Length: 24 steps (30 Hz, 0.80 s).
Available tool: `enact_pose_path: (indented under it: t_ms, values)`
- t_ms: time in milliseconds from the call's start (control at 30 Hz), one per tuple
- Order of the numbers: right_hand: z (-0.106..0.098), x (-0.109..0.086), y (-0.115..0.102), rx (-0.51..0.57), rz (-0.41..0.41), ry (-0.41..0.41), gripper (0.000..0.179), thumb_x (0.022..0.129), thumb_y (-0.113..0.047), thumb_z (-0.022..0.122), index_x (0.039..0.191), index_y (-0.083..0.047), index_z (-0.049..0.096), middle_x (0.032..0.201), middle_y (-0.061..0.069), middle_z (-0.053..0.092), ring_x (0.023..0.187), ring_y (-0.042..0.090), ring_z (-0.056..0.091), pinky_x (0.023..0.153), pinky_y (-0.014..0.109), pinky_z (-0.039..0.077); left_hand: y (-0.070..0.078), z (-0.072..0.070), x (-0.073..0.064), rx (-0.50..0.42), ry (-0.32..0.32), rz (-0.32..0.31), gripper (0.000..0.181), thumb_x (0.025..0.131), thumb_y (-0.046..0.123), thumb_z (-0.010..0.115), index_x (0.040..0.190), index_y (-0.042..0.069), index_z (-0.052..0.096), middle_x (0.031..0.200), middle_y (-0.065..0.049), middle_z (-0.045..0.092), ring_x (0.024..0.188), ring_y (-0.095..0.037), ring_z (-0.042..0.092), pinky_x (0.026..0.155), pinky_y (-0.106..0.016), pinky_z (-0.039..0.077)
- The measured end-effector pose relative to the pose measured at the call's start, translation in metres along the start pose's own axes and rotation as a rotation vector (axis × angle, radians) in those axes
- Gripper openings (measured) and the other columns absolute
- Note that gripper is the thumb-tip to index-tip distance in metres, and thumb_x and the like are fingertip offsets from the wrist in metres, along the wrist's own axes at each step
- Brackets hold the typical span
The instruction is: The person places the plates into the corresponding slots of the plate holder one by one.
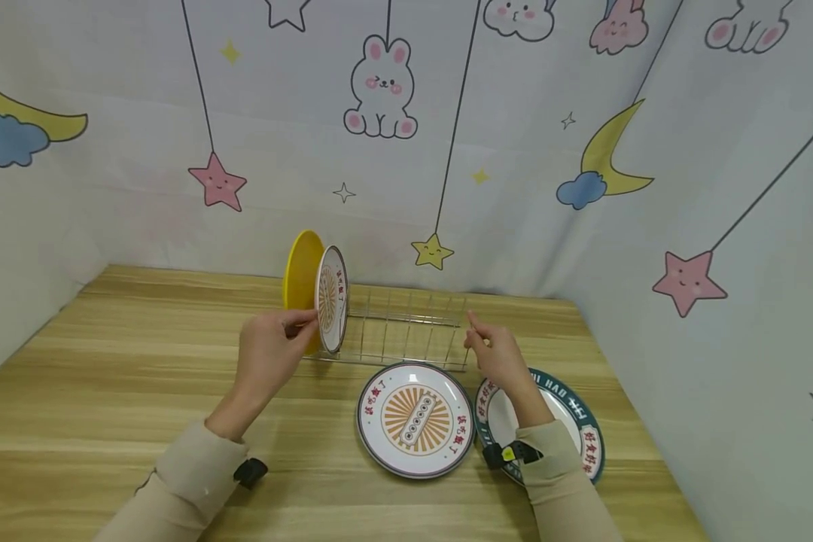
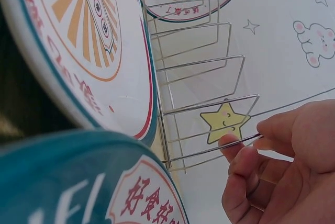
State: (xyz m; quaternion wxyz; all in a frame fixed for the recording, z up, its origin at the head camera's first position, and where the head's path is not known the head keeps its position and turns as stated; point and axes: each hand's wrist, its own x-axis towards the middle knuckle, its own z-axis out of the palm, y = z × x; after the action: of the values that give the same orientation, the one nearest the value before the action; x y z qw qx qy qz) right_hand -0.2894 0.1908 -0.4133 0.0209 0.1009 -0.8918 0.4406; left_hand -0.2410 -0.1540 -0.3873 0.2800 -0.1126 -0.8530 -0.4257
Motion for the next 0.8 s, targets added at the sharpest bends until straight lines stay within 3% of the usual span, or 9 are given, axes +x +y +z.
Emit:
enact_pose_path:
  t_ms: [233, 500, 800]
  values:
    - [0.001, -0.001, 0.000, 0.004, 0.008, -0.005, 0.045, 0.107, -0.019, 0.044, 0.152, -0.013, 0.038, 0.108, 0.021, 0.067, 0.045, 0.013, 0.039, 0.039, 0.024, 0.034, -0.002, -0.002, -0.004, 0.001, -0.025, -0.030, 0.015, 0.088, 0.000, 0.073, 0.101, -0.007, 0.075, 0.091, -0.020, 0.073, 0.075, -0.027, 0.072, 0.059, -0.032, 0.060]
    - [-0.001, 0.001, 0.002, -0.011, -0.010, -0.005, 0.045, 0.107, -0.017, 0.044, 0.150, -0.008, 0.040, 0.107, 0.022, 0.067, 0.046, 0.013, 0.039, 0.038, 0.024, 0.034, 0.000, -0.008, -0.008, 0.016, -0.009, -0.043, 0.012, 0.088, 0.002, 0.072, 0.098, -0.003, 0.077, 0.089, -0.014, 0.074, 0.074, -0.023, 0.072, 0.061, -0.029, 0.059]
    - [0.001, 0.001, 0.002, -0.006, -0.016, 0.013, 0.045, 0.105, -0.019, 0.049, 0.149, -0.010, 0.042, 0.099, 0.019, 0.066, 0.056, 0.018, 0.047, 0.044, 0.024, 0.042, 0.003, -0.022, -0.013, -0.014, 0.036, -0.044, 0.011, 0.087, 0.003, 0.073, 0.096, -0.001, 0.077, 0.087, -0.011, 0.074, 0.071, -0.019, 0.071, 0.058, -0.009, 0.051]
